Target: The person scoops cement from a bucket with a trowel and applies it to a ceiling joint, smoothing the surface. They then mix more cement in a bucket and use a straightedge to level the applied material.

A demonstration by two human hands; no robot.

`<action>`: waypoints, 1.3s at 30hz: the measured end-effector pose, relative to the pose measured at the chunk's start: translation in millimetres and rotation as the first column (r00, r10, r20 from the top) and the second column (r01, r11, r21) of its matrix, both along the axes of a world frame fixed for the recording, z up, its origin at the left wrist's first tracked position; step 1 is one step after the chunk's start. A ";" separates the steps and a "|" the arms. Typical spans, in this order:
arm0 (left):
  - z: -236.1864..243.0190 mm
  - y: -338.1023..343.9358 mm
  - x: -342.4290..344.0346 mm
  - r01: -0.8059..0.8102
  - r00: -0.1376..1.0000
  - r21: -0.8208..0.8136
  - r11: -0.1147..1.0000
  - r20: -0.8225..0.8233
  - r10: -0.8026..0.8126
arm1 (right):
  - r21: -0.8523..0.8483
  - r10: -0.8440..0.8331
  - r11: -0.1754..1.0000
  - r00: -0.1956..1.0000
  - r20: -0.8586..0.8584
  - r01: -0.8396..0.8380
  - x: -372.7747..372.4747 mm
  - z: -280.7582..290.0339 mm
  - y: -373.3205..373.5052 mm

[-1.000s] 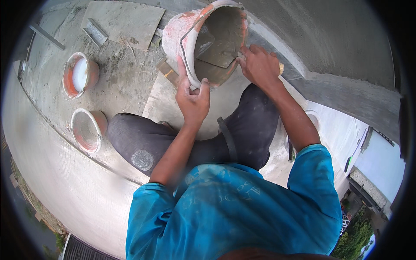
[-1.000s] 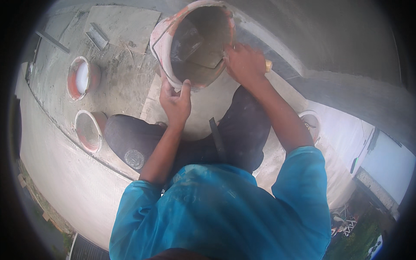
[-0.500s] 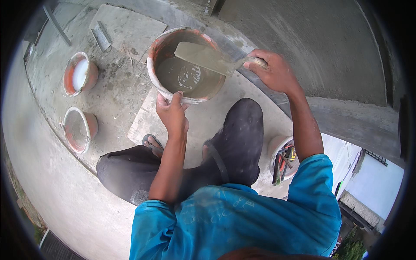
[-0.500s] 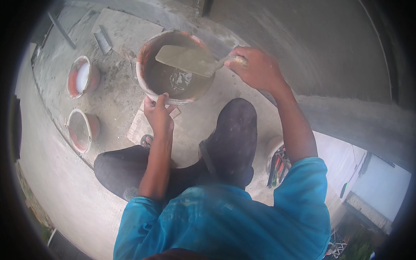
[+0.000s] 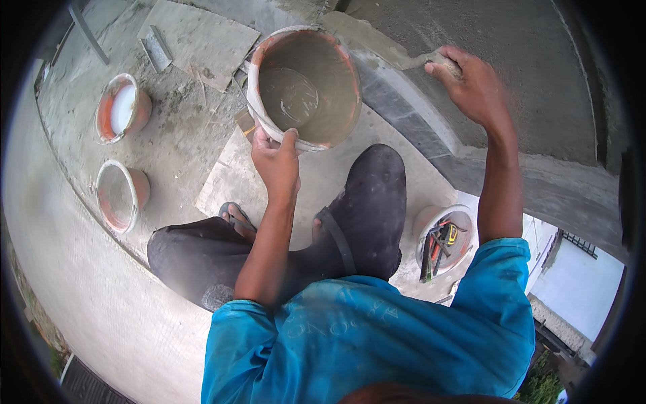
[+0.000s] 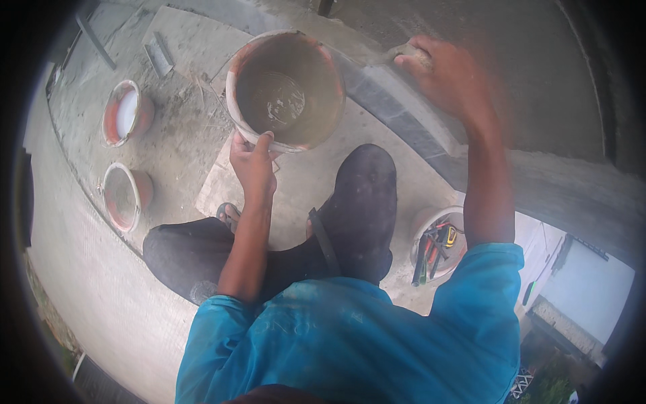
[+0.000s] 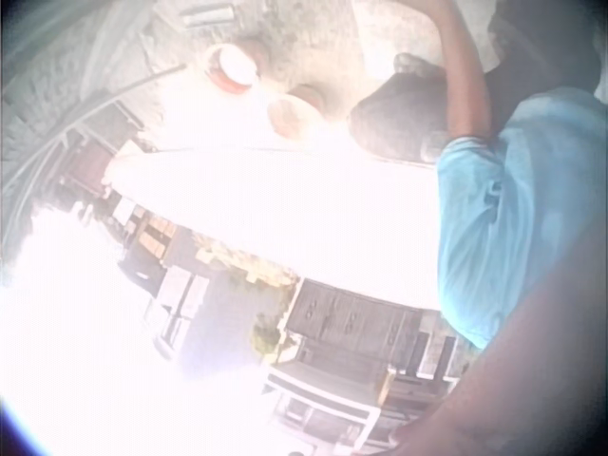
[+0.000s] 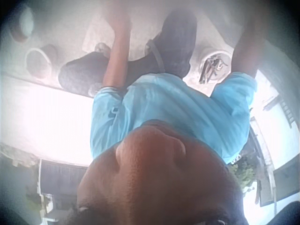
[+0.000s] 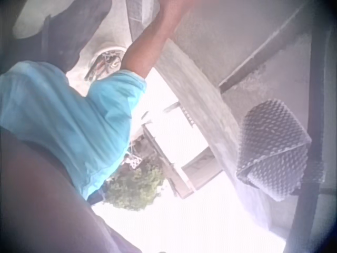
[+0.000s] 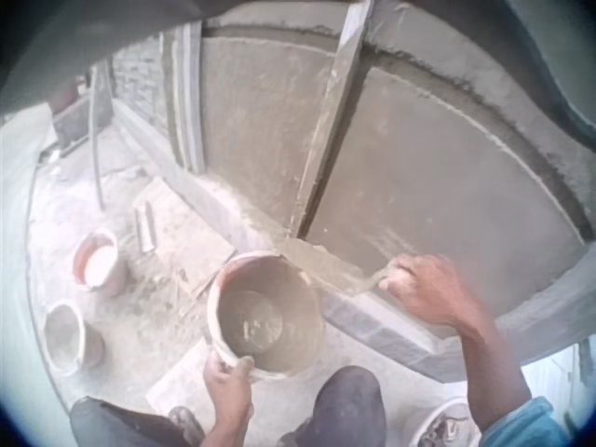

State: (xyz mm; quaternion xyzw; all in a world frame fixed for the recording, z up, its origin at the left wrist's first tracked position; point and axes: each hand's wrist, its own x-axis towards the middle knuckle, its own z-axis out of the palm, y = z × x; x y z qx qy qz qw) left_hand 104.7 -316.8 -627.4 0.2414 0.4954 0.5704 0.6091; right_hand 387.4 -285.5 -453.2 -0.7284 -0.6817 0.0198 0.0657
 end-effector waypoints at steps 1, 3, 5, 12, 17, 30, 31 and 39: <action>0.6 -1.3 4.5 0.022 1.000 0.028 0.999 -0.011 -0.022 | -0.038 0.074 0.997 0.987 0.146 -0.069 -7.4 -10.7 -7.9; 10.7 -8.7 13.9 0.067 0.996 0.078 0.995 -0.058 -0.063 | -0.208 0.078 0.977 0.983 0.166 -0.043 -30.2 -27.3 -20.1; 20.4 -14.8 23.3 0.097 0.990 0.171 0.980 -0.122 -0.077 | -0.312 0.079 0.950 0.981 0.177 -0.020 -50.9 -48.0 -26.7; 45.6 -30.7 36.1 0.163 0.905 0.332 0.929 -0.424 -0.008 | 0.030 0.093 0.995 0.988 0.125 -0.097 -55.9 -114.1 -35.5; 49.8 -17.6 32.1 0.026 0.986 0.160 0.987 -0.165 0.001 | 0.171 0.035 0.985 0.999 0.004 -0.035 -44.5 -105.7 -45.2; 42.8 -9.2 -16.2 0.049 0.999 -0.149 0.988 0.002 -0.050 | -0.198 -0.221 0.971 0.806 -0.549 0.131 29.7 4.7 45.3; 45.3 -11.2 -19.0 0.059 0.998 -0.155 0.986 -0.004 -0.060 | -0.081 -0.214 0.976 0.810 -0.545 0.204 29.9 22.4 40.9; 50.1 5.9 -13.0 0.175 0.984 0.070 0.982 0.011 -0.176 | -0.138 0.014 0.990 1.000 0.020 -0.011 -20.4 41.1 -12.7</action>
